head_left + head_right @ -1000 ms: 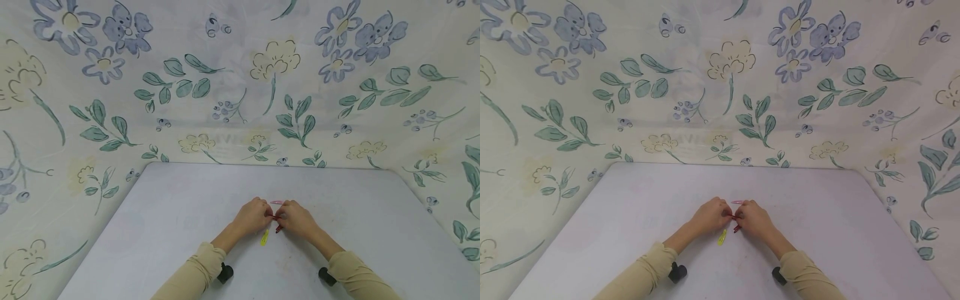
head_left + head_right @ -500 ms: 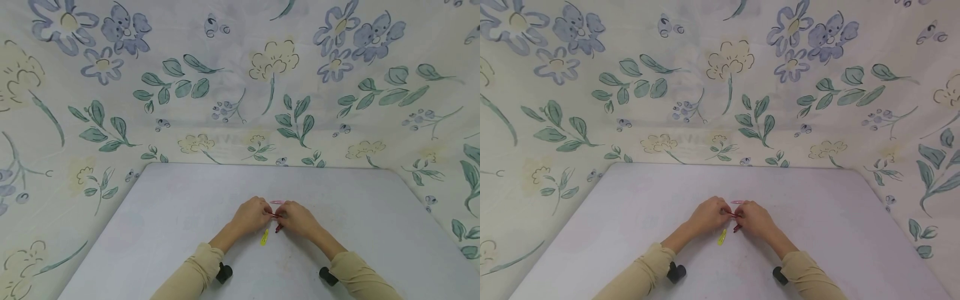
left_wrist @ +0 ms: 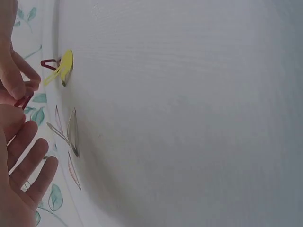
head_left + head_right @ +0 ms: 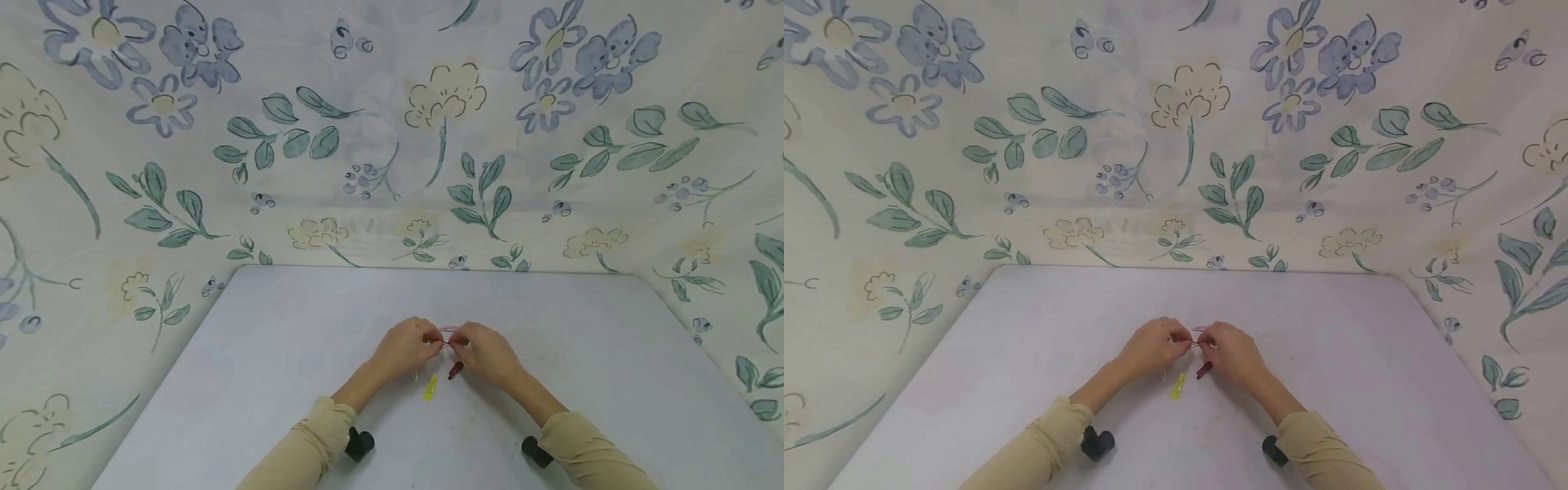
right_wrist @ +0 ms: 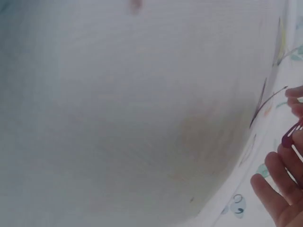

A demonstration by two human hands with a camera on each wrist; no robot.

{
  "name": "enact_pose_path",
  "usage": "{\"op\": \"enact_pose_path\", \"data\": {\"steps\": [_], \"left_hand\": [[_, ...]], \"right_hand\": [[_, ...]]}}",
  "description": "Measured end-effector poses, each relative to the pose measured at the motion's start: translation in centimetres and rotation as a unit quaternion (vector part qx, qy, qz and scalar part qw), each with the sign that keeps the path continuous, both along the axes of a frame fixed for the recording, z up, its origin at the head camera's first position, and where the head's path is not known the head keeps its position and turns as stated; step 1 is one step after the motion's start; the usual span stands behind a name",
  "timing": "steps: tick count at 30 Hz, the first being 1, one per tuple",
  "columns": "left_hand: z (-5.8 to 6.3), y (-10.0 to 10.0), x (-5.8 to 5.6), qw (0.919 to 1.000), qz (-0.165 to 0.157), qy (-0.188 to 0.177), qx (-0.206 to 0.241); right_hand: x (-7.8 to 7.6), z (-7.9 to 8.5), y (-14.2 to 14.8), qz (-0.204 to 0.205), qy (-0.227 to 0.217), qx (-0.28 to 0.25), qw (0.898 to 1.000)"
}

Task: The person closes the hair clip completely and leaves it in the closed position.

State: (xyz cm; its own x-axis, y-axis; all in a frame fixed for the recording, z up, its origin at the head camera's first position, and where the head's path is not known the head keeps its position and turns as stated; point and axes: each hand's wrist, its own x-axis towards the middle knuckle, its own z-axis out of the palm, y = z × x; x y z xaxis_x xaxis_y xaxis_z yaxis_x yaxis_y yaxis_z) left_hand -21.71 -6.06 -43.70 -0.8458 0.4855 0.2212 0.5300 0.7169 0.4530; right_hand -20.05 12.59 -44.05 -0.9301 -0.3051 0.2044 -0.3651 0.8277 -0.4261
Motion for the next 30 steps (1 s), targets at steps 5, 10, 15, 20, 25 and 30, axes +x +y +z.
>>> {"op": "enact_pose_path", "data": {"steps": [5,10,15,20,25,30], "left_hand": [[0.7,-0.7,0.4,0.9999,-0.01,0.014,-0.002],[1.2,-1.1,0.7,0.9996,-0.016,0.025,0.0],[1.2,-1.5,0.9,0.9967,-0.002,0.07,0.042],[1.1,-2.3,1.3,0.9857,0.002,0.14,0.093],[1.0,-2.7,1.8,0.9778,0.012,0.171,0.12],[0.8,-2.9,2.3,0.9736,0.029,0.176,0.143]], "right_hand": [[0.1,0.4,-0.1,0.004,0.025,-0.004,1.0],[0.2,0.8,-0.1,0.022,0.051,-0.008,0.998],[0.4,1.3,-0.6,0.04,0.069,-0.017,0.997],[0.8,2.2,-1.5,0.051,0.086,-0.038,0.994],[1.0,2.5,-2.0,0.057,0.094,-0.057,0.992],[1.2,2.6,-2.4,0.063,0.093,-0.085,0.99]]}}
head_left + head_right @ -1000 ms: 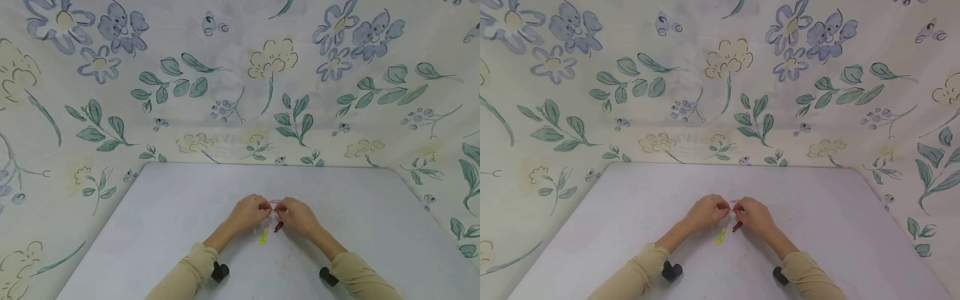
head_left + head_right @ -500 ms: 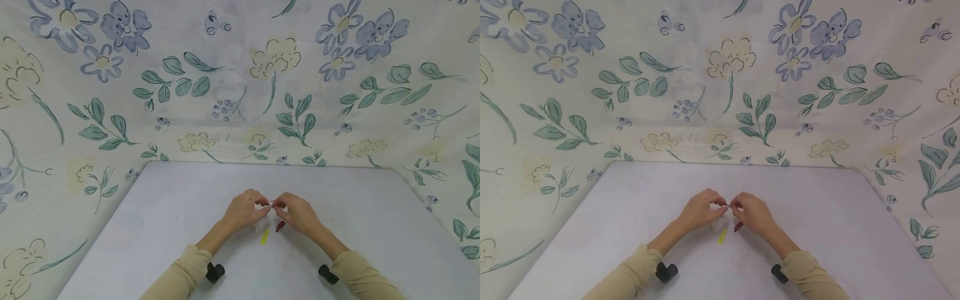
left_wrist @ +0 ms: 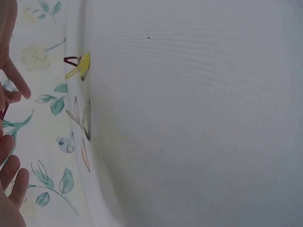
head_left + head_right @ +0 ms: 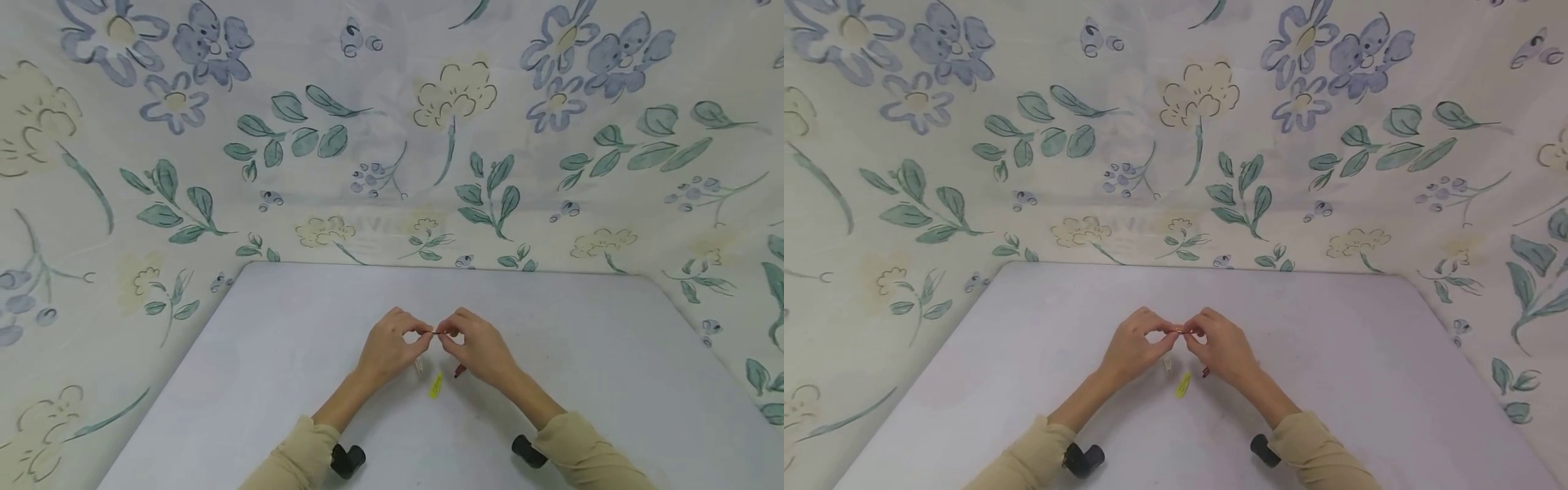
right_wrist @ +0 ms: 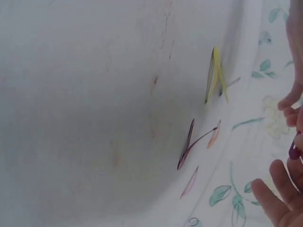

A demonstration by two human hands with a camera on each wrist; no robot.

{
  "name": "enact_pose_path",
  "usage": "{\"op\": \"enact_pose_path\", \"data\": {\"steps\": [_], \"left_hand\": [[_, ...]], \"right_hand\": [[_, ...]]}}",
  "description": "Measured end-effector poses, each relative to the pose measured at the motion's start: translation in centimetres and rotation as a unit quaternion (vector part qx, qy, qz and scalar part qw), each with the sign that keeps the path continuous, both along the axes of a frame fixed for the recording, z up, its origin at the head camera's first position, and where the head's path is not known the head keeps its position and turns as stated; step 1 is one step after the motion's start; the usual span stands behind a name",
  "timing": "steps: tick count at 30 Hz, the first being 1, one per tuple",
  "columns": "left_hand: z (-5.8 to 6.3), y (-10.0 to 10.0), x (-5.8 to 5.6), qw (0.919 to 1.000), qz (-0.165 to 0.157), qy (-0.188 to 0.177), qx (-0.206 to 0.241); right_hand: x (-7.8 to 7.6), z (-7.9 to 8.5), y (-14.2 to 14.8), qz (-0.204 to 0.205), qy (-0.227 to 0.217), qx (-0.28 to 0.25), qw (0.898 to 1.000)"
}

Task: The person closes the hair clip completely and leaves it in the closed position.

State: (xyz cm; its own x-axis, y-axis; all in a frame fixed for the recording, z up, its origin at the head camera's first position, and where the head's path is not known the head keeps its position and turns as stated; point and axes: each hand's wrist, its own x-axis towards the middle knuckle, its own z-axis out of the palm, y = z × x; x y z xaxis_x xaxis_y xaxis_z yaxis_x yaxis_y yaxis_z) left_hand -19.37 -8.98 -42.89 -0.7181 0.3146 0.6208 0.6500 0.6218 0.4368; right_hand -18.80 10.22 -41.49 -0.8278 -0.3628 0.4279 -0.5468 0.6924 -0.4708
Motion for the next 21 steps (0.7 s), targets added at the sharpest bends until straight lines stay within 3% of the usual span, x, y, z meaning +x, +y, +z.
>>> {"op": "enact_pose_path", "data": {"steps": [9,21], "left_hand": [[-0.2,-0.2,0.5,0.9977,0.011,-0.009,0.066],[0.3,0.1,0.7,0.9933,0.016,0.027,0.111]], "right_hand": [[0.6,-0.7,-0.8,-0.004,0.04,-0.076,0.996],[0.9,-1.2,-1.6,-0.014,0.094,-0.16,0.983]]}}
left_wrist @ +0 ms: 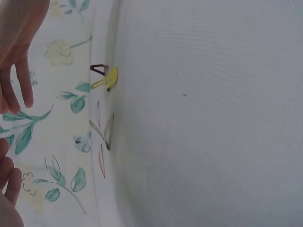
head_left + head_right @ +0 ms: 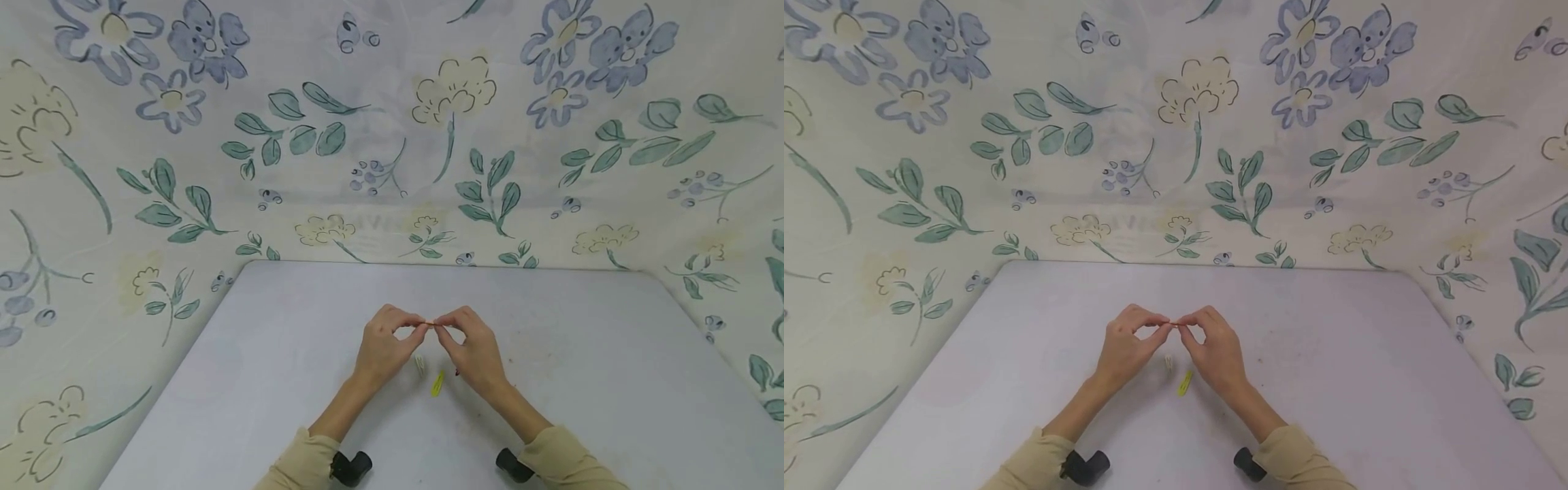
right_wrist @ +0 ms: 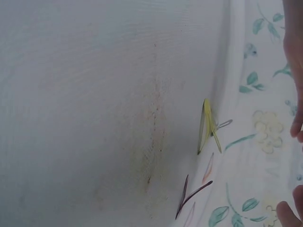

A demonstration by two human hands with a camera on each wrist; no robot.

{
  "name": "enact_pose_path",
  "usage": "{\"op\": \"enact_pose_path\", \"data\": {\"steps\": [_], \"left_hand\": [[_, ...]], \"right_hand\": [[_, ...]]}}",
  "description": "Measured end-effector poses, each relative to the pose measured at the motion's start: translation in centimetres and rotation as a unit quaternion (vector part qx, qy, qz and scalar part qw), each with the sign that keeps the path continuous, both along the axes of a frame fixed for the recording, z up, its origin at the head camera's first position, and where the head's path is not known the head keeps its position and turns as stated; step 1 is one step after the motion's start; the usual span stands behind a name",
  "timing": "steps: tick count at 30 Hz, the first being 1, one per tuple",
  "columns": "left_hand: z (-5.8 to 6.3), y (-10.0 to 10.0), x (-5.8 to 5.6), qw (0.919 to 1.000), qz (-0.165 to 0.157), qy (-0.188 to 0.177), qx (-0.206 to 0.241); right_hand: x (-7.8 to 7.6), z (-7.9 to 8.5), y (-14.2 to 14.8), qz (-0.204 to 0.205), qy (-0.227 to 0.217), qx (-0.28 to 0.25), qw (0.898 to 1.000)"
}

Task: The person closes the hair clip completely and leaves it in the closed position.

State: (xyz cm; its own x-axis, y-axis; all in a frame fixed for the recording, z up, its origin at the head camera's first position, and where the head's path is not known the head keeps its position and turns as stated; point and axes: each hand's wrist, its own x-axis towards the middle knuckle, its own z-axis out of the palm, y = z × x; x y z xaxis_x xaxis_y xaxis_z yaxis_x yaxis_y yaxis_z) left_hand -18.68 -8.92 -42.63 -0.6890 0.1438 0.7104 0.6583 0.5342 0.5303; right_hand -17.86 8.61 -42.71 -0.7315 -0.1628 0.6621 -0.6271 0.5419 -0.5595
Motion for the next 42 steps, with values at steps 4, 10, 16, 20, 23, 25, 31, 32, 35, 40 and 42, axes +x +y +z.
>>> {"op": "enact_pose_path", "data": {"steps": [4,10,16,20,23,25,31,32,35,40,42], "left_hand": [[0.0,0.3,0.0,0.9997,0.007,0.02,0.015],[-0.3,1.0,0.0,0.9984,0.022,0.032,0.042],[-0.6,1.6,0.1,0.9967,0.043,0.026,0.064],[-0.8,2.0,0.1,0.9949,0.057,0.018,0.081],[-0.9,2.3,0.2,0.9933,0.064,0.01,0.096],[-0.9,2.4,0.3,0.9923,0.066,0.007,0.105],[-1.1,2.8,0.5,0.9892,0.071,0.008,0.128],[-1.1,2.9,0.6,0.9889,0.07,0.009,0.131],[-1.2,3.0,0.7,0.9885,0.069,0.011,0.134],[-1.3,2.9,0.8,0.9892,0.061,0.001,0.133],[-1.3,2.8,0.8,0.9893,0.057,-0.007,0.134]], "right_hand": [[0.0,0.0,-0.1,0.001,0.011,-0.023,1.0],[0.1,-0.1,-0.2,-0.008,0.006,-0.04,0.999],[0.0,-0.1,-0.4,-0.022,0.002,-0.043,0.999],[0.0,0.0,-0.6,-0.04,-0.004,-0.039,0.998],[0.0,-0.1,-0.8,-0.054,-0.003,-0.034,0.998],[0.0,-0.2,-0.9,-0.06,-0.001,-0.034,0.998],[0.0,-0.4,-1.1,-0.069,-0.002,-0.042,0.997],[0.0,-0.4,-1.1,-0.07,-0.002,-0.043,0.997],[0.1,-0.2,-1.2,-0.072,-0.006,-0.044,0.996],[0.2,0.1,-1.2,-0.07,-0.026,-0.039,0.996],[0.2,0.2,-1.2,-0.067,-0.037,-0.037,0.996]]}}
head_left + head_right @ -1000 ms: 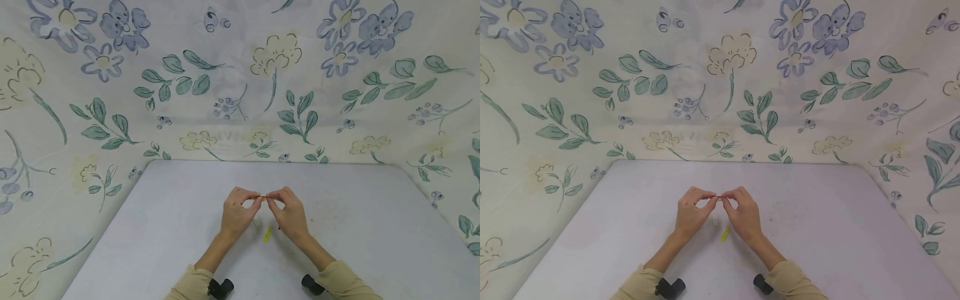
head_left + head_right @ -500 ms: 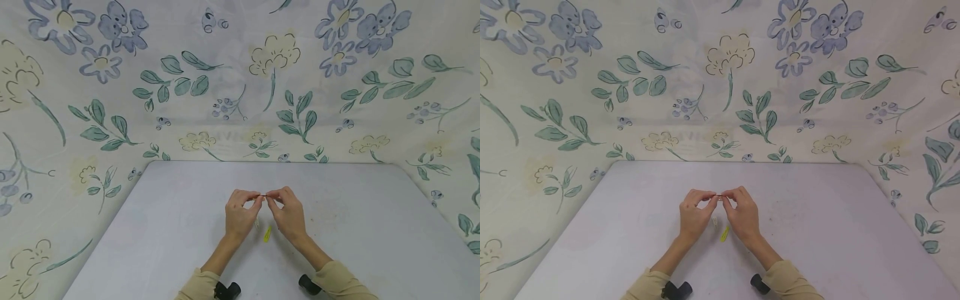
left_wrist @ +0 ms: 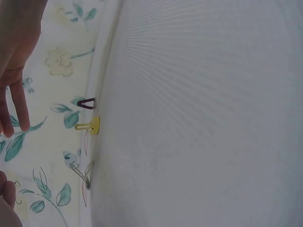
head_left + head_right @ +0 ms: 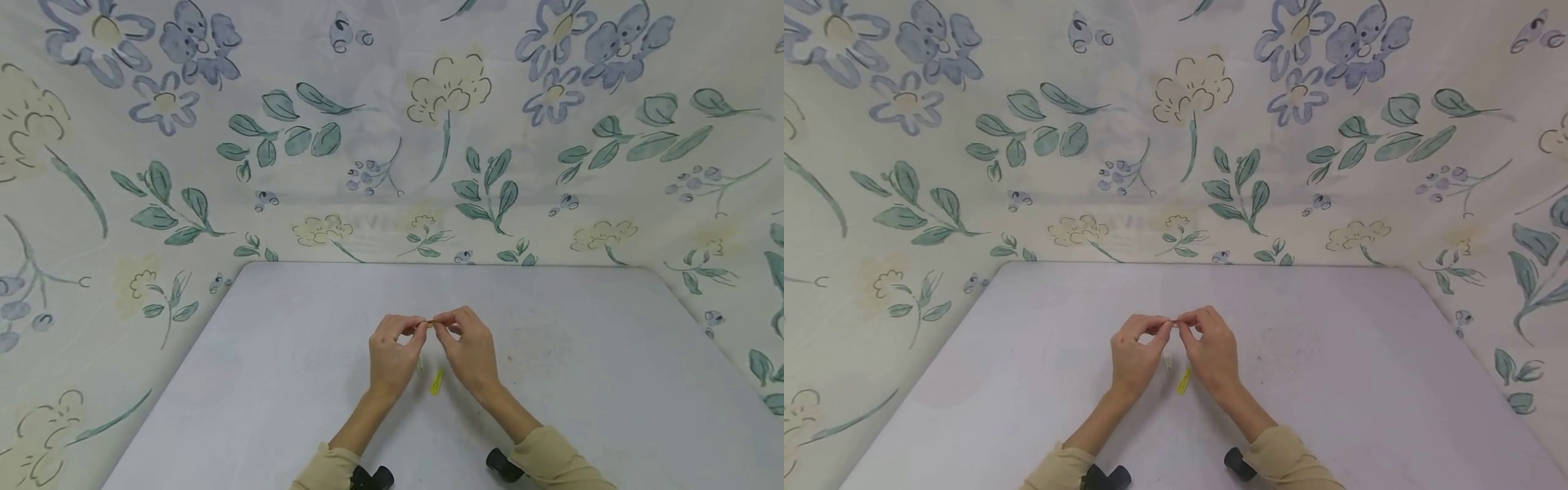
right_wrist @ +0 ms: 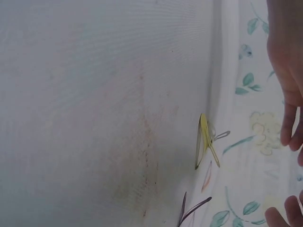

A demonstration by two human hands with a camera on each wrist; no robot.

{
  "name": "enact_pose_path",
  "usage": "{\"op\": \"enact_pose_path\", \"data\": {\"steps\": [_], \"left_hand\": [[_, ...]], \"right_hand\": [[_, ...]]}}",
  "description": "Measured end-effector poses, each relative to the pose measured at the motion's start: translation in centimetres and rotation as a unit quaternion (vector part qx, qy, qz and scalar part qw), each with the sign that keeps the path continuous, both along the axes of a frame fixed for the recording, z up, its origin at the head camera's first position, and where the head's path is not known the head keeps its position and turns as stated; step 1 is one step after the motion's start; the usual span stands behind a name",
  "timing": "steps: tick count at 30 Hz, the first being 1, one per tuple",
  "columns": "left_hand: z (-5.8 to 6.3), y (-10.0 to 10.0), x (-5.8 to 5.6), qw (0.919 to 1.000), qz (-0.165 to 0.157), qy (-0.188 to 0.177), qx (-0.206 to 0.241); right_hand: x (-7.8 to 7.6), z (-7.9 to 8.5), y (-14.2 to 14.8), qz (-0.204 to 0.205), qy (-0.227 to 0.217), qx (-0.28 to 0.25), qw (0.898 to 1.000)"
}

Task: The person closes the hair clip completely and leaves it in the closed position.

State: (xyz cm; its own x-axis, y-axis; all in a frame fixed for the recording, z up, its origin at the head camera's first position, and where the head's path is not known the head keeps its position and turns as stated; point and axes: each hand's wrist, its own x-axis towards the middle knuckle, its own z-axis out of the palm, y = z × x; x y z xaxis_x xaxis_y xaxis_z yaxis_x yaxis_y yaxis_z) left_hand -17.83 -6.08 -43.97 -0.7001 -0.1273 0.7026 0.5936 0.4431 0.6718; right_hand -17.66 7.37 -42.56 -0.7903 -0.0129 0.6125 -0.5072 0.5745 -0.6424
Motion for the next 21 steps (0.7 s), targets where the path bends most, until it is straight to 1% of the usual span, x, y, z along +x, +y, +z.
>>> {"op": "enact_pose_path", "data": {"steps": [4,10,17,21], "left_hand": [[-0.03,-0.12,0.07,0.9999,-0.004,-0.013,0.001],[-0.09,-0.24,0.05,0.9999,-0.007,-0.014,0.0],[-0.28,-0.39,0.02,0.9997,-0.015,-0.02,0.005],[-0.42,-0.43,0.01,0.9995,-0.02,-0.026,0.006]], "right_hand": [[0.03,-0.09,0.09,0.011,-0.012,-0.003,1.0],[0.07,-0.16,0.31,0.031,-0.021,-0.013,0.999],[0.12,-0.17,0.4,0.041,-0.051,-0.017,0.998],[0.12,-0.11,0.44,0.052,-0.068,-0.033,0.996]]}}
